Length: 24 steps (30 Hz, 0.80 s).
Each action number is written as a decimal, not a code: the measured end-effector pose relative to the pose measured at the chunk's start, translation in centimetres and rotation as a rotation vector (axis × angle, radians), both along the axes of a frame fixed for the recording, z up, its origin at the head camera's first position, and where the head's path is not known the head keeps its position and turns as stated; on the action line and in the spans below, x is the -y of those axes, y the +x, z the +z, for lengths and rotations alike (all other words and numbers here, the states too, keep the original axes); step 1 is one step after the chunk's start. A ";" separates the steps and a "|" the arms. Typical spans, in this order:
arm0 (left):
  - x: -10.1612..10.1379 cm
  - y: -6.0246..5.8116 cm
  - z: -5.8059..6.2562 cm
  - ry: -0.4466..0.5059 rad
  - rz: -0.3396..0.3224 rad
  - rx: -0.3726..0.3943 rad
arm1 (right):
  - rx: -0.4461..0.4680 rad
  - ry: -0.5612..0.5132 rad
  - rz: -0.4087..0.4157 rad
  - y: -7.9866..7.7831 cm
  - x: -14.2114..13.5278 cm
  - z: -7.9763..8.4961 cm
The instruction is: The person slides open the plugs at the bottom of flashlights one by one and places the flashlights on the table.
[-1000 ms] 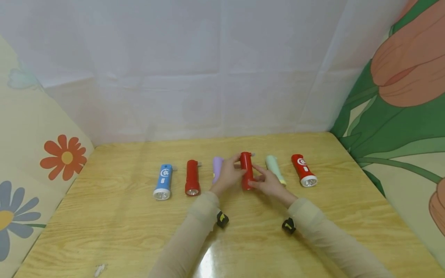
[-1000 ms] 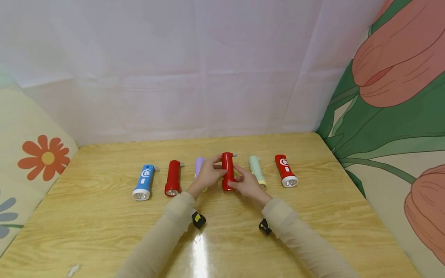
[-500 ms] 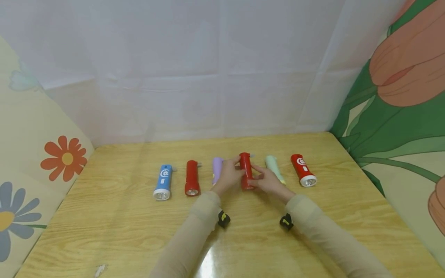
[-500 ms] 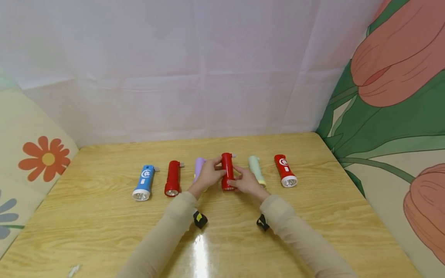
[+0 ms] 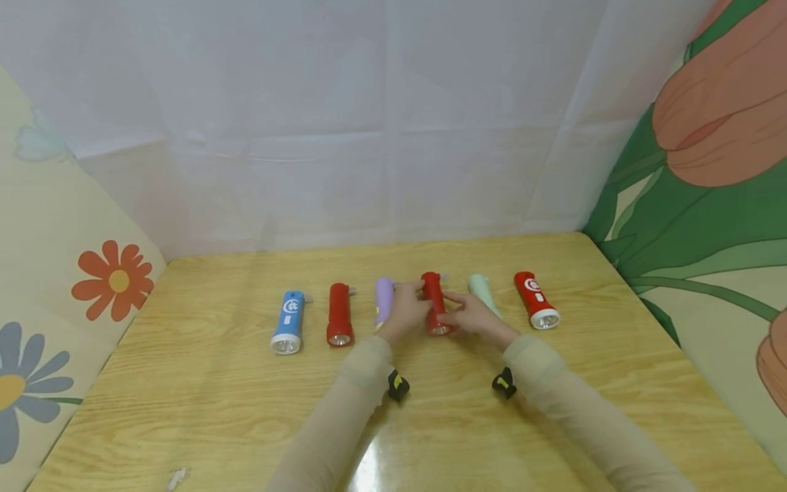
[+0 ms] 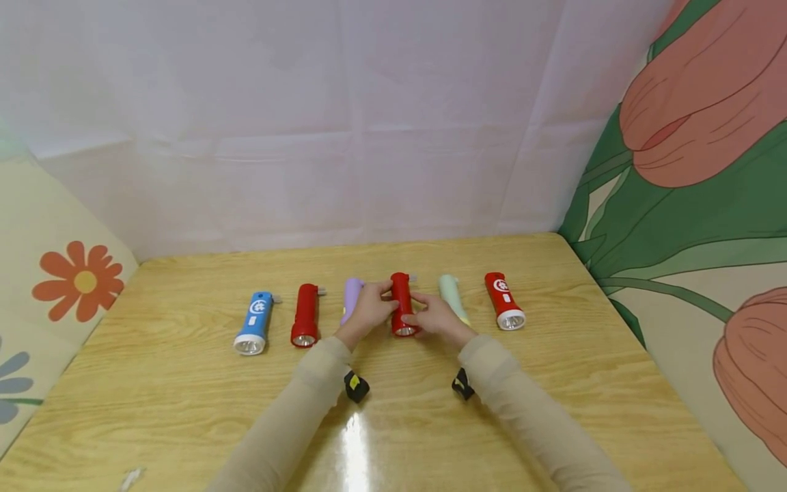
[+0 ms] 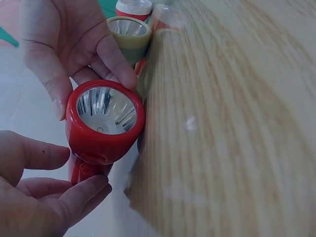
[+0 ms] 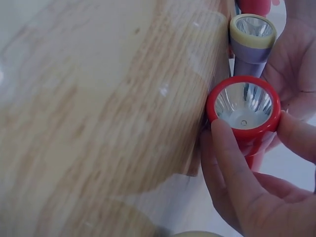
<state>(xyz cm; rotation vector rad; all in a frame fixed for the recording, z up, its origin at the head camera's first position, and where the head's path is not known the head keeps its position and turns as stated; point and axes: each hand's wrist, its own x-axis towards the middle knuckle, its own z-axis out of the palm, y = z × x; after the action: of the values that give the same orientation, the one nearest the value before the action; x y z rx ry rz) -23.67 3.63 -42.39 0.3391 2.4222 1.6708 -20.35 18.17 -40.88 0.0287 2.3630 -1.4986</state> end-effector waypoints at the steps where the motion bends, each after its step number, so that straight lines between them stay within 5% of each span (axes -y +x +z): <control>1: 0.0 0.0 -0.1 0.012 0.002 0.006 | 0.008 -0.001 0.000 0.0 0.0 0.1; 12: -0.2 -0.3 -0.5 0.044 0.026 0.056 | 0.018 0.011 0.020 -0.2 0.0 0.2; 24: -0.3 -0.2 -0.4 -0.009 0.028 0.026 | 0.035 0.041 0.078 -0.6 -0.5 0.3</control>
<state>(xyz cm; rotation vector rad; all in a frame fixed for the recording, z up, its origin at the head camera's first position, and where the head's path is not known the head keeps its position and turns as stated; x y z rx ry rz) -23.89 3.89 -42.77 0.2816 2.4255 1.6652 -20.98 18.62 -40.56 -0.0267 2.3392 -1.4028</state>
